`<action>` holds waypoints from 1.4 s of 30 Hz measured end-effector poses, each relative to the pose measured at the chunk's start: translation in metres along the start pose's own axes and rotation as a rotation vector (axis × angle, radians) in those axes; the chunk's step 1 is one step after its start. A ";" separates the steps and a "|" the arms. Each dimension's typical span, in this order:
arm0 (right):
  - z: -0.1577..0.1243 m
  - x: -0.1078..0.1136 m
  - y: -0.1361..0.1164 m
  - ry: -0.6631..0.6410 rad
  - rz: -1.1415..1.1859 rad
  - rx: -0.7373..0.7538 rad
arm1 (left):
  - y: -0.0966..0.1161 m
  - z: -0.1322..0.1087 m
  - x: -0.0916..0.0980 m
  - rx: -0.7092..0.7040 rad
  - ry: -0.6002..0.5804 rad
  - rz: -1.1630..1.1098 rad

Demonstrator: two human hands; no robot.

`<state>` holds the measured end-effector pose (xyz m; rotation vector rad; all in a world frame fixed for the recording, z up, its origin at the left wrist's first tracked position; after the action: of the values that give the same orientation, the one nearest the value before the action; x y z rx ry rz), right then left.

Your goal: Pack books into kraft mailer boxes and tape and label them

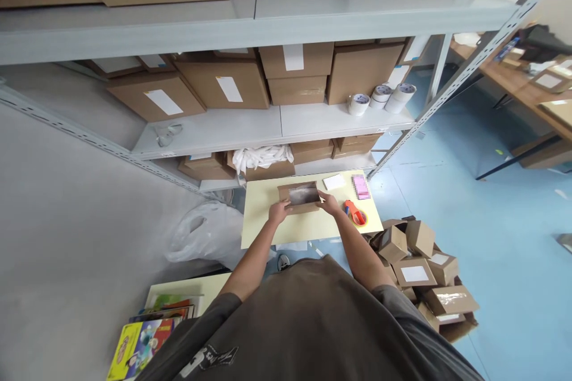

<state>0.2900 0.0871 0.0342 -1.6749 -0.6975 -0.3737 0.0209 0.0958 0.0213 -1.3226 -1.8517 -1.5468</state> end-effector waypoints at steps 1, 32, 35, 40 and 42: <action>0.002 0.001 0.000 -0.015 0.003 -0.001 | -0.002 0.002 0.001 -0.011 -0.016 0.012; 0.027 -0.037 0.000 0.241 -0.379 -0.221 | -0.004 0.035 0.036 0.184 0.276 0.112; 0.031 -0.034 0.004 0.247 -0.388 -0.321 | -0.001 0.046 0.040 0.099 0.177 0.095; 0.029 -0.038 -0.003 0.184 -0.470 -0.154 | -0.003 0.043 0.040 -0.006 0.115 0.126; 0.023 -0.045 -0.002 0.135 -0.479 -0.103 | -0.007 0.034 0.029 -0.021 0.082 0.105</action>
<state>0.2513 0.0984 0.0037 -1.5495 -0.9907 -0.8652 0.0097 0.1391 0.0290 -1.3232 -1.6943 -1.5459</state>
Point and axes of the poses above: each hand's wrist, its own z-axis towards the middle knuckle, its own x-axis out of the back of the hand, y = z × x, the point moved 6 cm from there along z, towards the middle knuckle, and after that the axes turned 3 degrees about -z, right-handed, at the moved point
